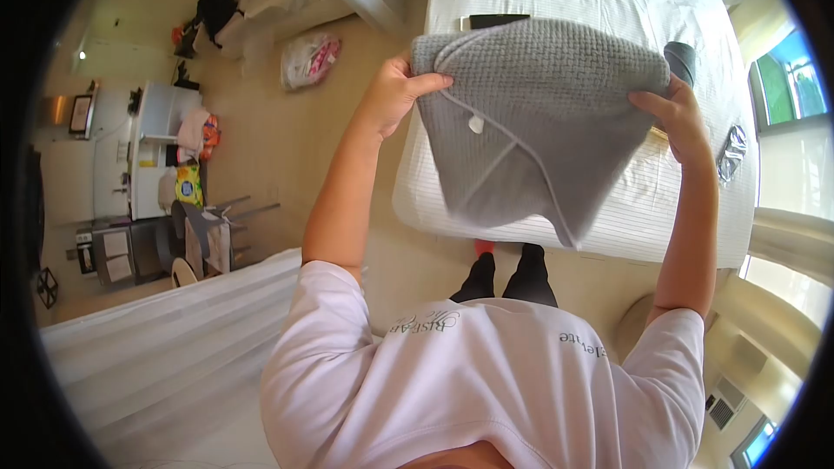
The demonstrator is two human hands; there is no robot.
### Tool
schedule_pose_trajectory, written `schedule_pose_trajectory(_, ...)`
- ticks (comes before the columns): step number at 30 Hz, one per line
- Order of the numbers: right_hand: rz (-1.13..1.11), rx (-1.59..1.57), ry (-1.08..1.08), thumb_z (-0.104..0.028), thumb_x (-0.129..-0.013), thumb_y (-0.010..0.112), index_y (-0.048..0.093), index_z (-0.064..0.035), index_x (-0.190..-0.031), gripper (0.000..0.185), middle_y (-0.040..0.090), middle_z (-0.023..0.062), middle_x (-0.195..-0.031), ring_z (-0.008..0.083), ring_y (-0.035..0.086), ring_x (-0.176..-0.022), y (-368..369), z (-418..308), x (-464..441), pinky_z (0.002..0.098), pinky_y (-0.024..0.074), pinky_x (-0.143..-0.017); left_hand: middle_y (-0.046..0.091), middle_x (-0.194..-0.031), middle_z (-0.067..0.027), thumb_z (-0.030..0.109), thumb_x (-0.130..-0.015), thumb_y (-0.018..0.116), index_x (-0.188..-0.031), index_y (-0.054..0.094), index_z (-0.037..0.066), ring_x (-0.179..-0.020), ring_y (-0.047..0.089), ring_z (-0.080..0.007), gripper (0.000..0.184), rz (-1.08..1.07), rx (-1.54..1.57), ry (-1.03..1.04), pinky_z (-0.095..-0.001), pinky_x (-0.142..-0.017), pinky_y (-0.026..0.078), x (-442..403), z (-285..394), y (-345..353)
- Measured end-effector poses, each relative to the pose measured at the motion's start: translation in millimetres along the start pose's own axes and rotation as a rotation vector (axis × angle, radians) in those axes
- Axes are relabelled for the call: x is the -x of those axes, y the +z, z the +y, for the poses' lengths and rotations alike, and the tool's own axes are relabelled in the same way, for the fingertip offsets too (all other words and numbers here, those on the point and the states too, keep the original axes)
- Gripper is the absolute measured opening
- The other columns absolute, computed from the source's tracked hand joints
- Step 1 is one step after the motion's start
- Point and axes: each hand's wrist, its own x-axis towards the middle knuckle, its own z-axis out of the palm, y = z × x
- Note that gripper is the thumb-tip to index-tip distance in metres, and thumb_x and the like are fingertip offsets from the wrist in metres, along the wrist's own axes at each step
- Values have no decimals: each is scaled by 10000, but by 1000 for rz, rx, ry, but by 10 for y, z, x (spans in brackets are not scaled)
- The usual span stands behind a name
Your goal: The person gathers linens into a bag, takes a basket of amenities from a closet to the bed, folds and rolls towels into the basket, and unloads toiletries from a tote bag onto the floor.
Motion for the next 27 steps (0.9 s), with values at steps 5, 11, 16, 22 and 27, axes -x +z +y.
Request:
schedule_pose_trajectory(5,197,209,-124,8,-678,688,544,-3,-1194,536,643,114,-1034,202,608,-935,152,267,142,316,461,-882,643,-995,-166,66,-681,703,-1070,544,-31,-940,619,-257,430,269,-291,287,-329,-831,469,-153,-557,52)
schedule_pose_trajectory(11,368,533,34,-94,-634,741,576,28,-828,282,607,199,-820,354,596,-802,654,1793,401,390,462,-704,561,-870,-159,71,-598,724,-907,547,5,-870,528,-377,362,521,-840,183,-459,-746,426,296,-2119,318)
schedule_pose_trajectory(16,199,764,362,-95,-581,737,582,-5,-974,432,566,194,-996,384,504,-994,1003,3706,679,433,419,-875,546,-986,-121,110,-609,713,-913,566,29,-988,500,-314,347,371,-1149,-153,-459,-809,392,625,-3672,409)
schedule_pose_trajectory(22,243,989,126,-75,-626,699,326,-91,-1357,821,397,195,-1317,346,306,-1288,1250,3369,856,451,230,-1082,493,-1181,-108,143,-668,701,-1243,420,78,-1161,430,-304,643,325,-1254,-319,-492,-956,328,720,-3537,579)
schedule_pose_trajectory(27,-265,1189,-246,-25,-716,582,287,-108,-1405,754,303,187,-1420,322,242,-1348,1394,3120,772,479,159,-1112,383,-1384,-116,128,-712,681,-1414,280,126,-1317,307,-318,808,42,-1529,245,-514,-1100,174,666,-3487,662)
